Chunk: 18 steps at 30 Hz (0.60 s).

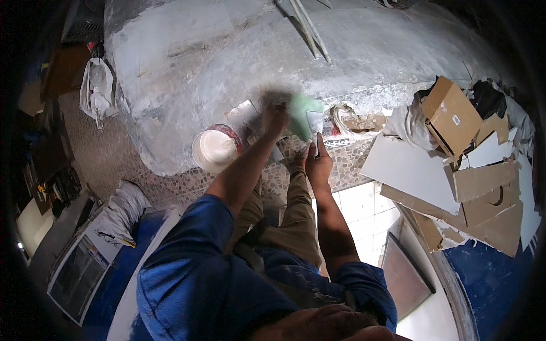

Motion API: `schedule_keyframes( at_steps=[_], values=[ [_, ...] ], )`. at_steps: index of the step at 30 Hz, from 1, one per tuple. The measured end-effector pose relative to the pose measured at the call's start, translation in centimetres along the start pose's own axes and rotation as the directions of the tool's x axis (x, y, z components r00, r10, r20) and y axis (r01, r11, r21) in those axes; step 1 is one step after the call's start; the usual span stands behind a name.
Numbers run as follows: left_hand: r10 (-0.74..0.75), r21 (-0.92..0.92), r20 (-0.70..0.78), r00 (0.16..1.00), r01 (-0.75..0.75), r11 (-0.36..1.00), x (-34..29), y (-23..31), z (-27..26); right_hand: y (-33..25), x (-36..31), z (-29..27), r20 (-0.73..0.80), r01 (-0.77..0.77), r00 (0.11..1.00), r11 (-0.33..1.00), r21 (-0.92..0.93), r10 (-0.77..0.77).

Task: The person scoops a white powder from a bag into a bucket and stirs it with a putty knife. They continue mixing the contents of the bucket while holding it, then place the bucket down and walk to another area.

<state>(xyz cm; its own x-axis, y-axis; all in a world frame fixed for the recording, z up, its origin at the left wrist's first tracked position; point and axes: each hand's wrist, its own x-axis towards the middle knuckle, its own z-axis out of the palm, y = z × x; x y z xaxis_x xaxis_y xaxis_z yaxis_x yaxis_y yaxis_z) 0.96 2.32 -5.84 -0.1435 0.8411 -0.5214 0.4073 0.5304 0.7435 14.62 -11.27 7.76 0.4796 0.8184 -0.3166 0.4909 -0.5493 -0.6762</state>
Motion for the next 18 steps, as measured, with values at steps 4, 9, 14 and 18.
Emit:
schedule_keyframes(
  at_steps=[4,9,14,18],
  values=[
    [-0.116,-0.279,-0.138,0.984,0.074,0.958,-5.3,-0.1,1.1,0.5,0.5,0.6,-0.021,0.179,0.983,0.98,-0.09,-0.182],
    [0.249,0.12,-0.191,0.95,-0.229,0.966,-8.6,-6.3,3.5,1.3,0.7,0.1,0.176,0.188,0.974,0.944,-0.27,-0.143],
    [0.162,0.455,0.019,0.987,-0.153,0.877,-10.6,3.0,-1.0,1.5,0.1,-0.7,0.265,0.194,0.959,0.915,-0.353,-0.101],
    [0.336,0.606,0.146,0.931,-0.352,0.713,-8.7,3.7,-2.3,2.3,0.1,-0.6,0.262,0.218,0.955,0.925,-0.312,-0.137]
  ],
)
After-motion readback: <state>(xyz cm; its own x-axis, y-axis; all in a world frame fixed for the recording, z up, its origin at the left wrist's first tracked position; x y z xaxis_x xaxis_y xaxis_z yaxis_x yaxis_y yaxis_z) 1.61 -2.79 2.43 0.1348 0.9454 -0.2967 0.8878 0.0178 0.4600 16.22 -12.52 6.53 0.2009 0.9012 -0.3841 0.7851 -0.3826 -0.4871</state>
